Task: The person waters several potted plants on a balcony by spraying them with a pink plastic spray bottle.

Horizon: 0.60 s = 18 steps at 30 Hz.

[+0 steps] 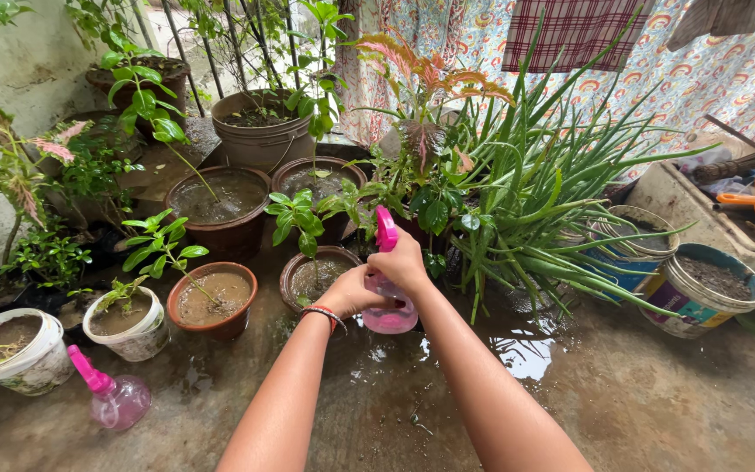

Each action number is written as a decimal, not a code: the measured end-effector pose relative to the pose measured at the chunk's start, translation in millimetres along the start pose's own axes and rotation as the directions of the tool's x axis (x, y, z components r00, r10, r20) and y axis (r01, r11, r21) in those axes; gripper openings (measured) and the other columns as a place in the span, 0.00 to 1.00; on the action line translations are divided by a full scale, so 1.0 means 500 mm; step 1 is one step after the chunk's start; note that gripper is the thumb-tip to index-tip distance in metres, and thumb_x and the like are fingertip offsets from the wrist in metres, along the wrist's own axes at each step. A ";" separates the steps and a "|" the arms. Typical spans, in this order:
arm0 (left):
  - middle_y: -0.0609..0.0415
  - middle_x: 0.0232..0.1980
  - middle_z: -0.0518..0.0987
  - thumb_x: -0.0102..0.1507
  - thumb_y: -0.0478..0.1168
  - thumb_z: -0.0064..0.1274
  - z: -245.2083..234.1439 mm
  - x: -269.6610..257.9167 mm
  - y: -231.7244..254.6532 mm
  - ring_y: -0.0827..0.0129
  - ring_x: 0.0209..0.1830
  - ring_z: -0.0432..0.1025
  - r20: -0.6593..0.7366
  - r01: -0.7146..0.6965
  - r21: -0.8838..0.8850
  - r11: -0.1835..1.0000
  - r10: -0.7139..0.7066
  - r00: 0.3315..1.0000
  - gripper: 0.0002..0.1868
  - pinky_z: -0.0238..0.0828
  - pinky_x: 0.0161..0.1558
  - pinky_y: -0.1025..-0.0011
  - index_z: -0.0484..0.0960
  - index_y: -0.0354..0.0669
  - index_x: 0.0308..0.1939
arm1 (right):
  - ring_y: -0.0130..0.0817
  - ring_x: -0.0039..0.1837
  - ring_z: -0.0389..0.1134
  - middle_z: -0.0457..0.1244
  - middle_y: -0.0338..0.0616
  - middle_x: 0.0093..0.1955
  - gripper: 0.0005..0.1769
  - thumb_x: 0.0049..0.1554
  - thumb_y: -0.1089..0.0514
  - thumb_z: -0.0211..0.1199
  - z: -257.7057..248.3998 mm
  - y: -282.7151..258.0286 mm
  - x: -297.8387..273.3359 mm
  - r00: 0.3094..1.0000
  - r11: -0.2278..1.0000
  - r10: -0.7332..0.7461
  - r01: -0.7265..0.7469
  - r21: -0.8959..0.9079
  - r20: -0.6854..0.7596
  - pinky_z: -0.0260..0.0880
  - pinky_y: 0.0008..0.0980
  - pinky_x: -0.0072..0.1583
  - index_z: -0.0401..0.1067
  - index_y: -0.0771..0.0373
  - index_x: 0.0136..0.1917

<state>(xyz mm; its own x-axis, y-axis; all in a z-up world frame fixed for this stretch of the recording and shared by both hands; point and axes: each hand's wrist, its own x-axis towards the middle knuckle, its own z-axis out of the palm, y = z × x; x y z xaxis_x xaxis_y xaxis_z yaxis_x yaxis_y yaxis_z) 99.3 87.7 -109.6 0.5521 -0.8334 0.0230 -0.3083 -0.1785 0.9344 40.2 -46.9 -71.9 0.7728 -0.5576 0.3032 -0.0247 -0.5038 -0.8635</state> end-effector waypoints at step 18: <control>0.54 0.55 0.83 0.42 0.40 0.74 0.003 0.016 0.081 0.71 0.54 0.77 -0.092 -0.133 -0.121 0.984 0.122 0.988 0.46 0.73 0.59 0.70 0.74 0.38 0.64 | 0.32 0.41 0.71 0.69 0.42 0.39 0.25 0.39 0.60 0.70 -0.058 -0.046 0.031 0.965 0.988 -0.152 0.153 -0.015 -0.214 0.72 0.32 0.47 0.74 0.62 0.52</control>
<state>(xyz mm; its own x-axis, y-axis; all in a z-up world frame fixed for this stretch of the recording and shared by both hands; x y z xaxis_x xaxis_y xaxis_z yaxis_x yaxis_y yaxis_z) 89.9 73.2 -72.4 0.5795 -0.7972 0.1695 -0.2829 -0.0017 0.9592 34.3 -62.8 -35.7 0.6137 -0.6025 0.5103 0.0838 -0.5930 -0.8009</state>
